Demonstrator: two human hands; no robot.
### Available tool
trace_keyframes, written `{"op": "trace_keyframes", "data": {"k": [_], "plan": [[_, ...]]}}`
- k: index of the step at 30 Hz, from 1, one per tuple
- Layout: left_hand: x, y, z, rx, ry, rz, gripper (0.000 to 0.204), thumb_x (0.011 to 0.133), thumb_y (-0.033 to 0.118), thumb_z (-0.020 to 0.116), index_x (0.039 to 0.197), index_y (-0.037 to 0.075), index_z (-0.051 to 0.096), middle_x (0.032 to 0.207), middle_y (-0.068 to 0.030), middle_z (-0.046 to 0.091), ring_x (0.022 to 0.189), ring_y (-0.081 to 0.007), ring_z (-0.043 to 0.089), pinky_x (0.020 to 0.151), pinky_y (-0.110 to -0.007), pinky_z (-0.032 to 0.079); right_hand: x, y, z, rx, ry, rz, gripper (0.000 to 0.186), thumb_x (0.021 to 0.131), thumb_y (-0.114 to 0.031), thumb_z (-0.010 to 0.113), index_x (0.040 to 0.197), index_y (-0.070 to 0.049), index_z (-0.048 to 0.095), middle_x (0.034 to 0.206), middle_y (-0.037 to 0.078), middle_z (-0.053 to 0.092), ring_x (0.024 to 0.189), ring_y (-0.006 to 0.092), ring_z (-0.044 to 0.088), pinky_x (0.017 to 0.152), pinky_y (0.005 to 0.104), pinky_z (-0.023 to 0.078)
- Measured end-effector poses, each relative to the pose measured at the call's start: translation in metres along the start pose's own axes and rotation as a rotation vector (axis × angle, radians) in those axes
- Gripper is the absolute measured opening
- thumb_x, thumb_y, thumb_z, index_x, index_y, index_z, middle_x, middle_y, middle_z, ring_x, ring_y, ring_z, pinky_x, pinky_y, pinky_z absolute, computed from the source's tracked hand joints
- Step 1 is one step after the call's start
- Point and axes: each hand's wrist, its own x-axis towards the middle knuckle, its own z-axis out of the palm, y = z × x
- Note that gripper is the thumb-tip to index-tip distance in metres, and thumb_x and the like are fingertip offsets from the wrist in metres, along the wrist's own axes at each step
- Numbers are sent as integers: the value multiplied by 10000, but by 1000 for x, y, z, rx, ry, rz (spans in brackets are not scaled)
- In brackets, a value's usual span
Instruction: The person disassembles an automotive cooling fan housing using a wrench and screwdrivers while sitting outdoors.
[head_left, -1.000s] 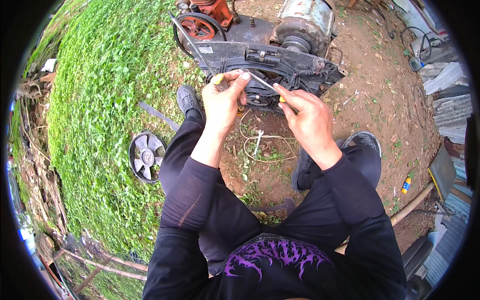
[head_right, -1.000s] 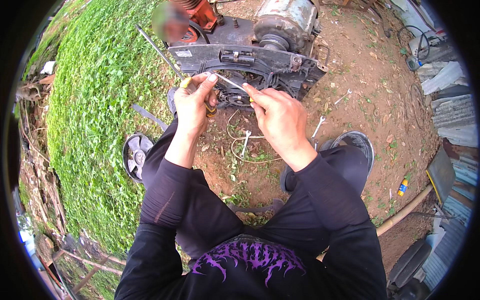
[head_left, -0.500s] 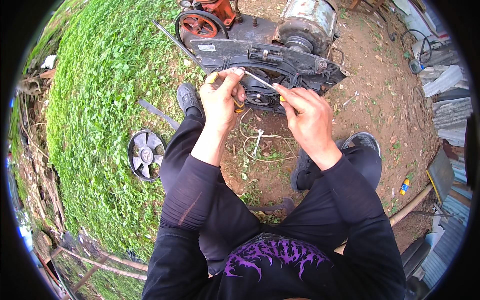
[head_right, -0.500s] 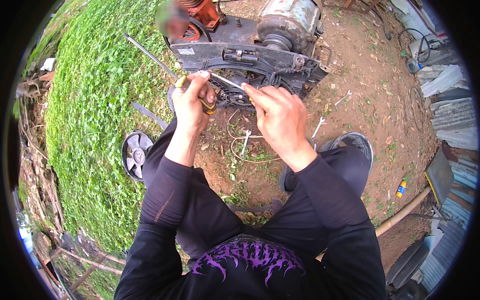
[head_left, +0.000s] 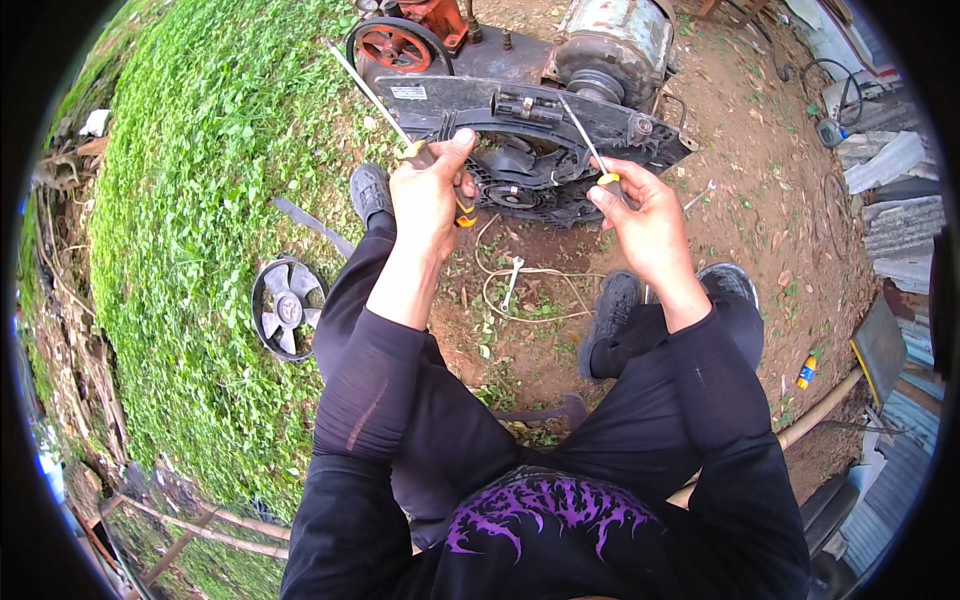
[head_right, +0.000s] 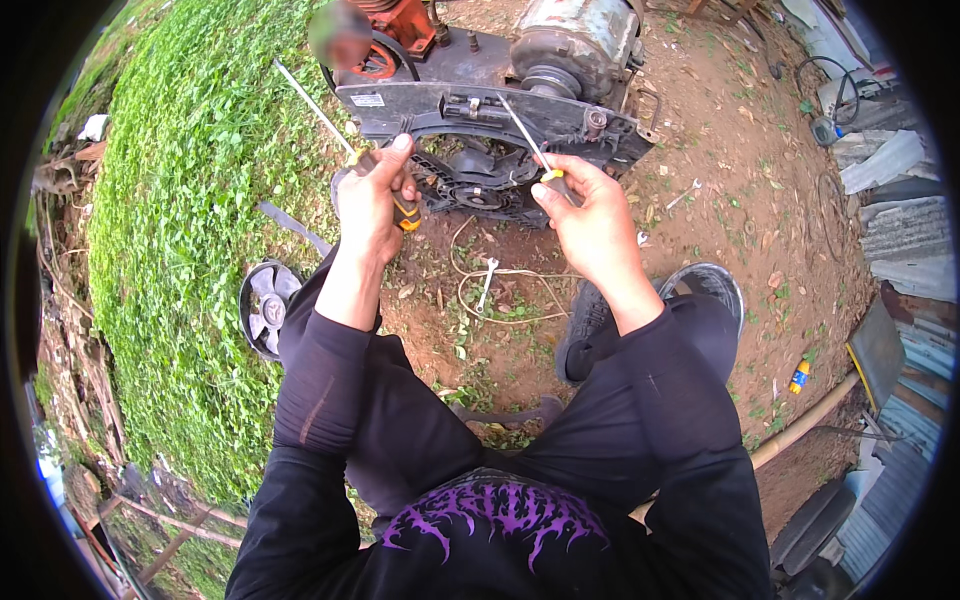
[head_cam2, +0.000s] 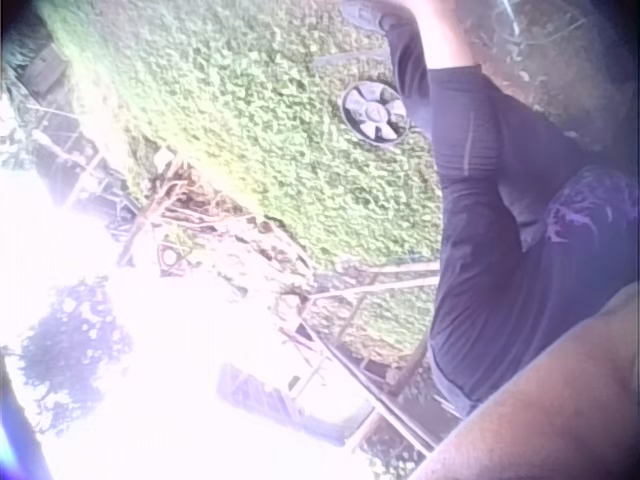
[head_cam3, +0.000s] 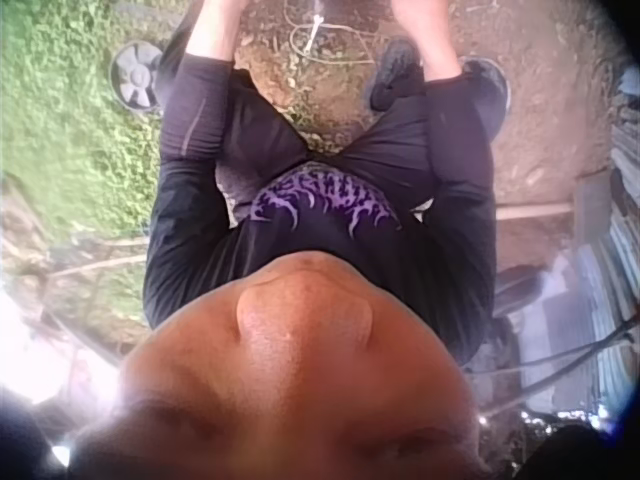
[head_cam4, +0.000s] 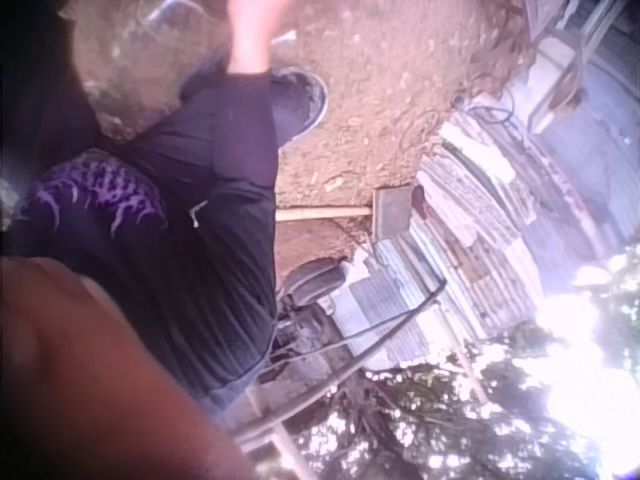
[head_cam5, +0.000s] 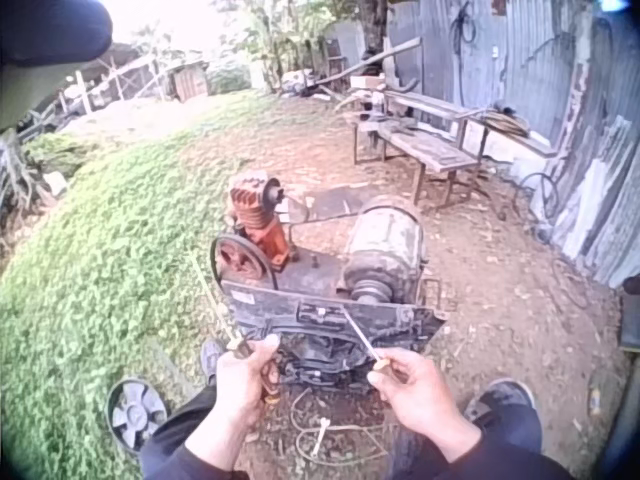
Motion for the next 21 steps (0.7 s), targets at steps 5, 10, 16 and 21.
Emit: {"op": "trace_keyframes", "data": {"k": [5,10,16,21], "plan": [[-10,-8,1,111,-132,-19,255,937,143,780,1072,-53,688,764,-25,654,553,-77,528,531,-231,440,1,-3,1,102,-57,32,352,1003,-60,651,1352,-41,614,1019,36,700,745,63,575,649,224,479],[-20,-9,12,84,-217,-11,235,938,150,782,1052,-37,696,706,-4,625,553,-66,527,520,-224,427,0,-10,9,144,-95,-51,329,1024,-65,623,1351,-30,605,1080,42,691,799,62,585,670,227,478],[-24,-14,15,185,-240,-8,206,905,125,810,992,-24,698,714,-10,653,525,-63,526,497,-218,413,-5,-8,12,77,-108,-206,336,994,-99,670,1324,-46,637,1182,76,729,1033,157,693,883,305,530],[-25,-16,17,216,-194,19,212,855,112,859,874,28,665,725,-24,681,529,-61,544,492,-212,425,-7,-13,13,-152,-174,-219,369,957,-79,712,1315,-10,652,1281,92,697,1192,174,644,1066,337,472]]}}
